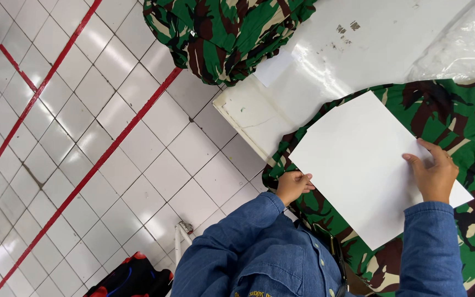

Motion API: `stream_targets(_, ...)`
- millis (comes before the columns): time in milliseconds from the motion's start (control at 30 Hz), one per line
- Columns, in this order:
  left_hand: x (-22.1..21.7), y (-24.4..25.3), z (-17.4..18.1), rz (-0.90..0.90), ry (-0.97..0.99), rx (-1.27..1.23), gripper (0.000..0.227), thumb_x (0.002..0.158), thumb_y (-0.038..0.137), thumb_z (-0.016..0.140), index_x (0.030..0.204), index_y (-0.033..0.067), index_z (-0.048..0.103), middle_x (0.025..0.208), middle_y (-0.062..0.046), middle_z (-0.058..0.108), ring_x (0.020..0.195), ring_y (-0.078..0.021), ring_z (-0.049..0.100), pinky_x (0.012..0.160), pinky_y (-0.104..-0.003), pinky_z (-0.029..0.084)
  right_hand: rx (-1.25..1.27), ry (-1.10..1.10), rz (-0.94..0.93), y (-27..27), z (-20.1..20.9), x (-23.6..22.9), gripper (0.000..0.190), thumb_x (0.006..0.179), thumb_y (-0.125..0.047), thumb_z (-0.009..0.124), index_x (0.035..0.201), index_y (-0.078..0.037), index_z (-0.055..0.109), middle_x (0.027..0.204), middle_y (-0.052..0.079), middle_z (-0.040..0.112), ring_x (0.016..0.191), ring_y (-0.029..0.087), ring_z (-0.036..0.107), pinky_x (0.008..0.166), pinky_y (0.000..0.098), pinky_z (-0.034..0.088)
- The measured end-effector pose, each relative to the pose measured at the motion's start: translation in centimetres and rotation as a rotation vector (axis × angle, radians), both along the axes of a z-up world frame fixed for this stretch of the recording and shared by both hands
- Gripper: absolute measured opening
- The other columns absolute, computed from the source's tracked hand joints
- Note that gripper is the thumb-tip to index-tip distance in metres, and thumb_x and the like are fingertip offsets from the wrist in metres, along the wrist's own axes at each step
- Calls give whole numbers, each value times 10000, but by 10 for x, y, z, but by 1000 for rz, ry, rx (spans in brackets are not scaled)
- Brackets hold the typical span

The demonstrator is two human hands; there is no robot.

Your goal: The person folds camouflage garments by hand, placing paper inserts inside them and then sliding them into clear plastic packaging.

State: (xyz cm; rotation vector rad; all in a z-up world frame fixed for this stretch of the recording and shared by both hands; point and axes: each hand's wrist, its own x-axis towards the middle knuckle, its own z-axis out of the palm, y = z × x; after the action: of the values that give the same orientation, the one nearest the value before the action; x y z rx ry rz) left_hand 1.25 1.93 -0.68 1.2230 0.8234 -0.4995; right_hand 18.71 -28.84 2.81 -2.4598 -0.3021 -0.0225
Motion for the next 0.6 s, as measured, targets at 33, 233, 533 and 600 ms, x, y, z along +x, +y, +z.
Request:
stream_targets(33, -1, -1, 1, -3, 5, -1, 267, 1031, 231, 644, 899, 8, 705, 891, -165, 757, 841, -239, 783, 741, -313, 666, -1, 5, -3, 2, -1, 2, 450, 955, -141, 902, 1366, -43, 746, 1295, 173, 730, 1139, 311, 651, 979, 437, 479)
stream_targets(233, -4, -8, 2, 164, -22, 69, 307, 1038, 265, 639, 913, -4, 719, 838, -164, 746, 842, -265, 784, 751, -341, 674, -32, 26, -48, 9, -3, 2, 456, 945, -197, 903, 1361, -92, 746, 1265, 140, 730, 1074, 302, 640, 1055, 488, 389)
stream_targets(533, 30, 28, 48, -542, 108, 260, 606, 1075, 487, 525, 691, 74, 748, 629, -52, 736, 544, -105, 708, 788, -257, 622, -68, -1, -79, 10, -20, 1, 483, 935, -230, 886, 1377, -110, 732, 1322, 79, 723, 1163, 302, 633, 1088, 535, 291)
stream_targets(600, 49, 26, 79, -616, -224, 383, 482, 1047, 319, 595, 645, 69, 684, 598, -30, 711, 569, -122, 692, 713, -320, 617, -84, 30, -118, 8, -22, 0, 484, 901, -293, 890, 1348, -169, 755, 1169, 45, 718, 1057, 258, 622, 1067, 476, 322)
